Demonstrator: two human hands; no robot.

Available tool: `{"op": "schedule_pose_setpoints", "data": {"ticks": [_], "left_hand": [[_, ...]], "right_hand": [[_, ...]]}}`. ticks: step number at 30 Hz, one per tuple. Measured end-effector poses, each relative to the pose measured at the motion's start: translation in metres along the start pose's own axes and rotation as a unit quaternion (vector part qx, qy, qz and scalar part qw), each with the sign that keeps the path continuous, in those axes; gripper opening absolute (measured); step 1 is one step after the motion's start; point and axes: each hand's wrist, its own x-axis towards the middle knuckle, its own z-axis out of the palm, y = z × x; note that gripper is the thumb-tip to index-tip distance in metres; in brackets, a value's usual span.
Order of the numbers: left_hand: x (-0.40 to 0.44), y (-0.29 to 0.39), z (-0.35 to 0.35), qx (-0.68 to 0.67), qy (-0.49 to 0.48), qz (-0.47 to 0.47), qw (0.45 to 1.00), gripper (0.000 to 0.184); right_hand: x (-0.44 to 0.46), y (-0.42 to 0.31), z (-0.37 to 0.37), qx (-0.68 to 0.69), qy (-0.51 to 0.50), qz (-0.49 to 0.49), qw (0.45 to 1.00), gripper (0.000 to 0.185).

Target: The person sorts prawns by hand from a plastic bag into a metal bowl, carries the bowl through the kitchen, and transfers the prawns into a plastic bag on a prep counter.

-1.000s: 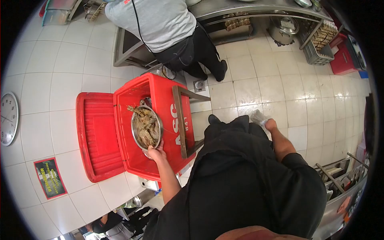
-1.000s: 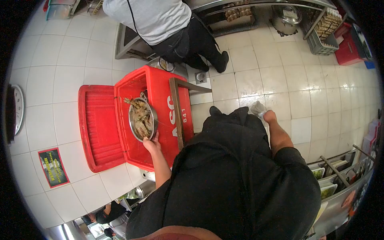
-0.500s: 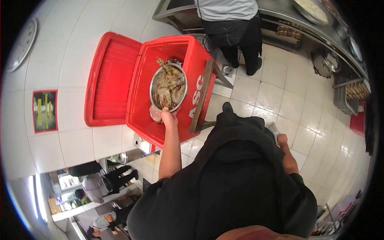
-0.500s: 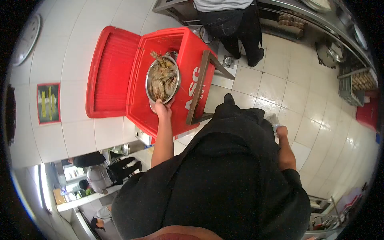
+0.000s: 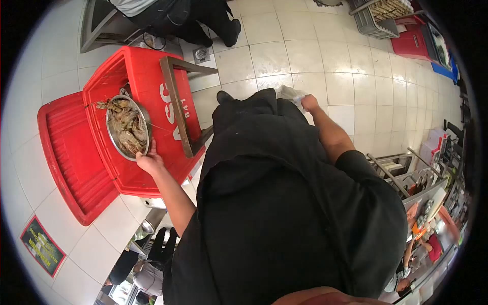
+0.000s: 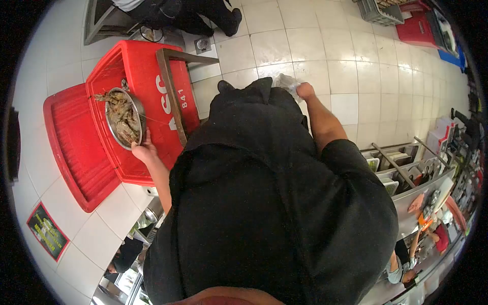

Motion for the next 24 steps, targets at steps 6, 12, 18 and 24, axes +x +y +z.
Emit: {"op": "schedule_pose_setpoints", "data": {"ticks": [6,12,18,24], "left_hand": [[-0.002,0.004,0.001,0.011,-0.012,0.008,1.000,0.051],[-0.010,0.006,0.012,0.018,0.020,0.021,0.999,0.053],[-0.009,0.005,0.003,0.004,-0.021,0.017,1.000,0.059],[0.002,-0.002,-0.008,-0.005,0.016,0.022,1.000,0.052]], "right_hand": [[-0.021,-0.019,-0.023,0.141,-0.016,0.083,0.986,0.033],[-0.013,-0.024,-0.014,0.182,0.033,0.109,0.977,0.032],[0.008,-0.013,0.015,0.163,-0.008,0.108,0.981,0.038],[-0.041,-0.035,-0.052,0.286,-0.006,0.216,0.934,0.039]]}}
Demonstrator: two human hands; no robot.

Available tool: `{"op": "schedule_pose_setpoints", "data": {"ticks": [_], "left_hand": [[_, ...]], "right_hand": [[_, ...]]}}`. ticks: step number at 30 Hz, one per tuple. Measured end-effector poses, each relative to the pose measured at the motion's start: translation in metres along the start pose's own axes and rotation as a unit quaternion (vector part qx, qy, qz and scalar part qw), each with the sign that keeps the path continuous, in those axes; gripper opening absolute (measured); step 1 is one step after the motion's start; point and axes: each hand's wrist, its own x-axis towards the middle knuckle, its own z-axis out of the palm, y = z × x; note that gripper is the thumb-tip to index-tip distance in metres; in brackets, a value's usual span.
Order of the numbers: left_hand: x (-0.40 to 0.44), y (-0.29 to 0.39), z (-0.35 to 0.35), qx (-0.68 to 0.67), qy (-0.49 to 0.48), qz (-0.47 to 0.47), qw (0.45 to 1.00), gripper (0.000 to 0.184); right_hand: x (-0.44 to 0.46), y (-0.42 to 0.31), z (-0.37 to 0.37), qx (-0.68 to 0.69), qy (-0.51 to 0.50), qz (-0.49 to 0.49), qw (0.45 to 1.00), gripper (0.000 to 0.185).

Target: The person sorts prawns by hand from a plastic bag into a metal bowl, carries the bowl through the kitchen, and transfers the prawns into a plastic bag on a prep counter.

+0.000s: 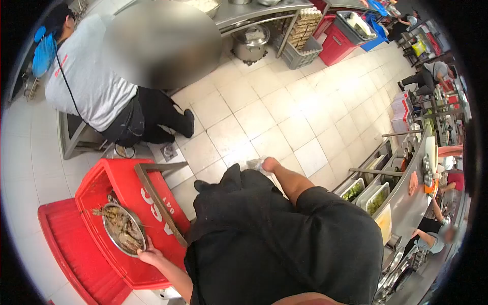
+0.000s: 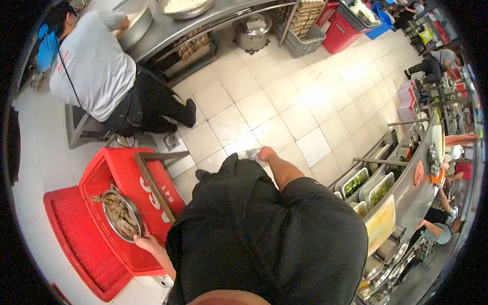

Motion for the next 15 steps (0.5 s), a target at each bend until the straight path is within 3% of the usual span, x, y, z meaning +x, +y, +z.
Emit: {"op": "schedule_pose_setpoints", "data": {"ticks": [8,12,15], "left_hand": [[-0.010,0.004,0.008,-0.028,0.030,0.032,0.999,0.049],[-0.016,0.010,0.014,-0.029,0.041,0.021,0.999,0.055],[-0.012,0.006,0.010,-0.022,0.043,0.034,0.998,0.053]], "right_hand": [[0.001,0.009,-0.001,0.031,0.037,0.001,0.999,0.039],[-0.007,0.006,-0.016,-0.006,-0.024,-0.006,1.000,0.042],[-0.013,0.007,-0.017,0.039,-0.004,0.015,0.999,0.043]]}}
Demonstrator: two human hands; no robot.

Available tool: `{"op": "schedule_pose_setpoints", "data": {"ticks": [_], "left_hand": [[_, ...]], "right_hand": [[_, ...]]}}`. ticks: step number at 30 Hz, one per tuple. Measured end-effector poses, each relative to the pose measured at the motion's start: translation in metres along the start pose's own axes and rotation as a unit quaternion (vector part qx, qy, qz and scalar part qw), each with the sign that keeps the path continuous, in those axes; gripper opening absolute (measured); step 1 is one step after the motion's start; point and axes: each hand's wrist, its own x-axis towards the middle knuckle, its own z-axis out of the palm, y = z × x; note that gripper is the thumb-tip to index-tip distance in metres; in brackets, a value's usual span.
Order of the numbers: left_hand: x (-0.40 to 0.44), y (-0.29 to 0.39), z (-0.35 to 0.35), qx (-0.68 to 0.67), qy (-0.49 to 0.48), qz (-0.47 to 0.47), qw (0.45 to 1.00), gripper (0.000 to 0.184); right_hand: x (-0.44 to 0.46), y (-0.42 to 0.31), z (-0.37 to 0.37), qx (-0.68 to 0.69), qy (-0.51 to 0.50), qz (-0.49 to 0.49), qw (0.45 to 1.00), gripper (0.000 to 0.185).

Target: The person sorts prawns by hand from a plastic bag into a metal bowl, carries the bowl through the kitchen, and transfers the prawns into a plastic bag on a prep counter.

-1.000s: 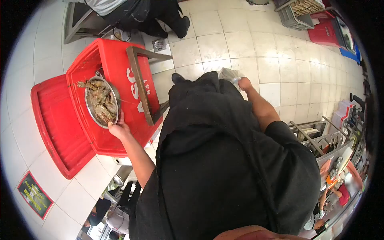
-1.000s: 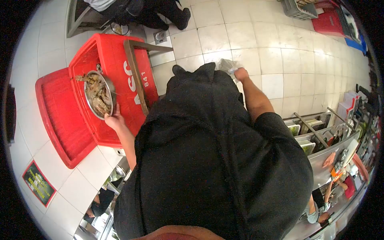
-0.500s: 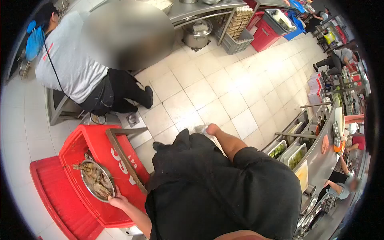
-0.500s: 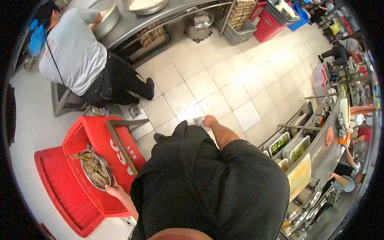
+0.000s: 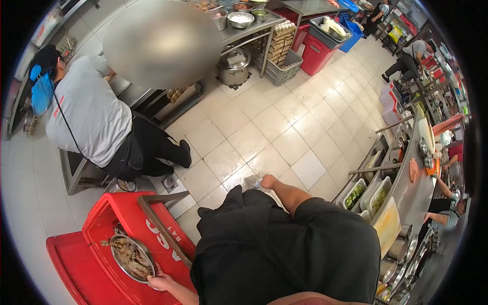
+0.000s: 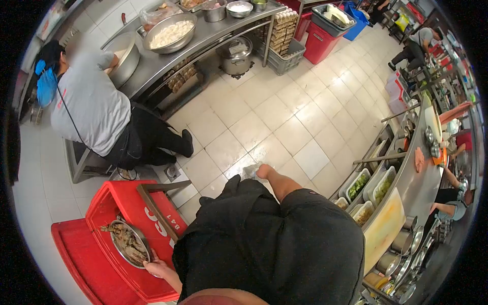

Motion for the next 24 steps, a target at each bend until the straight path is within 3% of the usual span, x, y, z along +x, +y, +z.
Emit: {"op": "schedule_pose_setpoints", "data": {"ticks": [6,9,12,17,24], "left_hand": [[0.008,-0.007,-0.008,0.005,-0.001,0.008,1.000,0.051],[-0.037,0.018,0.028,0.052,0.009,-0.015,0.998,0.049],[-0.016,0.006,0.017,0.054,0.048,-0.004,0.997,0.048],[0.009,-0.008,-0.008,-0.012,0.004,-0.006,1.000,0.054],[-0.014,0.005,0.014,0.008,0.028,0.011,1.000,0.052]], "right_hand": [[-0.001,0.005,0.001,0.025,-0.006,0.020,0.999,0.044],[0.011,0.009,0.012,0.053,0.046,0.028,0.997,0.041],[0.022,0.008,0.013,0.064,0.032,0.045,0.996,0.043],[-0.013,-0.015,-0.017,0.101,-0.008,0.084,0.991,0.050],[-0.007,-0.006,-0.012,0.056,-0.024,0.092,0.994,0.055]]}}
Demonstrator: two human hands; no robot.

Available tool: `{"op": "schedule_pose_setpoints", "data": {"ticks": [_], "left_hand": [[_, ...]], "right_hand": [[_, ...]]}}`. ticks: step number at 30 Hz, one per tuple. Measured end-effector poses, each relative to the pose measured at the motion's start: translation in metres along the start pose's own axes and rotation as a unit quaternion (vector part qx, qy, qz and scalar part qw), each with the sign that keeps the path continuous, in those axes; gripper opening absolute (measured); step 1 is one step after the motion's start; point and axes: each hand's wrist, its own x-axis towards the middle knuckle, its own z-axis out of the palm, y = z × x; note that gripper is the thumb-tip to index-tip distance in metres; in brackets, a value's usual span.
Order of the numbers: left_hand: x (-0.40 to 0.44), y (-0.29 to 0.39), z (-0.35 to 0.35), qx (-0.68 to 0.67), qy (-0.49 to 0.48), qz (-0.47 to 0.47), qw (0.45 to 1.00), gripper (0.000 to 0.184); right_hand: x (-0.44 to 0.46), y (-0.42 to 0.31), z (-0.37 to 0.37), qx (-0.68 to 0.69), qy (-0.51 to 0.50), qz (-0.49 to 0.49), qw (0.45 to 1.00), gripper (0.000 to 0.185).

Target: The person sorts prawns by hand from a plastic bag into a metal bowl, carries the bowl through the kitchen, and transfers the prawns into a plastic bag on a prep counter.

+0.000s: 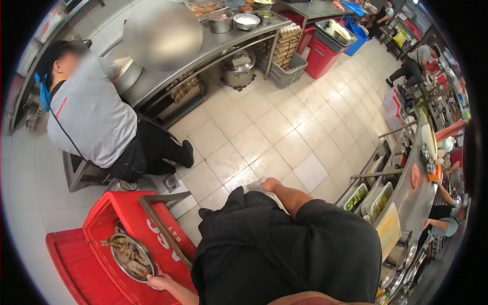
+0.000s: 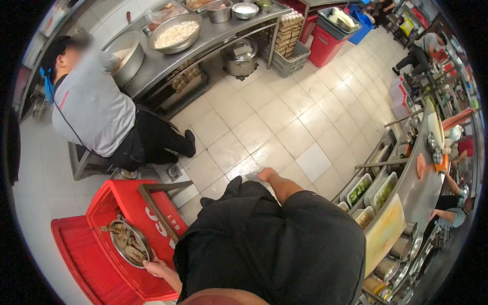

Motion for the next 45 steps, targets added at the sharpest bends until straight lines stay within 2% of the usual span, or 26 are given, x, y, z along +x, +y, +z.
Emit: {"op": "schedule_pose_setpoints", "data": {"ticks": [4,5,7,10,15,16,19,20,22,24,27,30,33,34,36,38,39,40,43,44,45], "left_hand": [[0.006,-0.001,0.000,-0.014,-0.005,-0.025,1.000,0.047],[0.013,-0.004,-0.005,-0.001,0.022,-0.029,0.999,0.047],[0.013,-0.007,-0.005,-0.023,0.027,0.000,0.999,0.054],[0.017,-0.012,-0.009,0.010,0.008,0.001,1.000,0.054],[0.032,-0.018,-0.021,-0.068,-0.048,-0.026,0.996,0.056],[0.031,-0.016,-0.022,-0.057,-0.050,-0.021,0.997,0.055],[0.007,-0.002,-0.007,0.000,-0.073,-0.019,0.997,0.051],[-0.001,0.003,-0.001,0.030,-0.073,-0.012,0.997,0.050],[0.022,-0.003,-0.020,0.055,-0.140,-0.013,0.989,0.046],[0.014,0.011,-0.007,0.106,-0.144,-0.057,0.982,0.042],[-0.005,0.028,0.018,0.252,-0.158,-0.034,0.954,0.039],[-0.019,0.038,0.071,0.221,-0.197,-0.040,0.954,0.040],[0.063,-0.008,0.088,0.287,-0.318,0.017,0.903,0.043],[0.056,-0.013,0.108,0.235,-0.343,-0.031,0.909,0.037],[0.020,-0.022,0.147,0.133,-0.380,-0.132,0.906,0.027],[0.070,-0.082,0.167,0.174,-0.510,-0.052,0.841,0.028],[0.094,-0.110,0.177,0.183,-0.566,-0.008,0.804,0.028],[0.049,-0.104,0.193,0.195,-0.551,-0.068,0.809,0.036],[-0.036,-0.108,0.214,0.146,-0.579,-0.178,0.782,0.029],[-0.051,-0.117,0.220,0.175,-0.593,-0.171,0.767,0.029],[-0.071,-0.123,0.223,0.178,-0.614,-0.223,0.736,0.029]], "right_hand": [[0.005,0.000,0.006,-0.009,-0.002,-0.010,1.000,0.055],[0.003,-0.001,0.006,-0.015,-0.004,-0.023,1.000,0.054],[0.013,-0.001,0.011,-0.058,-0.007,-0.054,0.997,0.053],[0.022,0.003,0.015,-0.061,0.011,-0.058,0.996,0.050],[0.022,0.009,0.017,-0.037,0.072,-0.091,0.993,0.044],[0.021,0.012,0.015,-0.041,0.072,-0.109,0.991,0.045],[0.009,0.023,0.002,-0.013,0.054,-0.051,0.997,0.044],[0.006,0.029,0.002,0.000,0.086,-0.040,0.995,0.044],[-0.020,0.035,-0.010,0.044,0.136,-0.060,0.988,0.049],[-0.009,0.052,0.006,0.082,0.174,-0.035,0.981,0.048],[-0.059,0.047,-0.007,0.154,0.222,-0.010,0.963,0.047],[-0.116,0.040,-0.020,0.270,0.282,0.050,0.919,0.045],[-0.184,0.060,-0.043,0.337,0.368,0.062,0.864,0.042],[-0.206,0.070,-0.052,0.347,0.400,0.057,0.847,0.041],[-0.251,0.105,-0.069,0.472,0.383,0.064,0.791,0.034],[-0.328,0.126,-0.092,0.538,0.459,0.044,0.706,0.030],[-0.384,0.129,-0.108,0.536,0.491,0.018,0.686,0.028],[-0.432,0.133,-0.121,0.498,0.540,0.027,0.678,0.027],[-0.555,0.153,-0.134,0.445,0.687,-0.039,0.573,0.025],[-0.595,0.159,-0.138,0.420,0.706,-0.009,0.570,0.024],[-0.629,0.152,-0.141,0.383,0.741,0.014,0.551,0.027]]}}
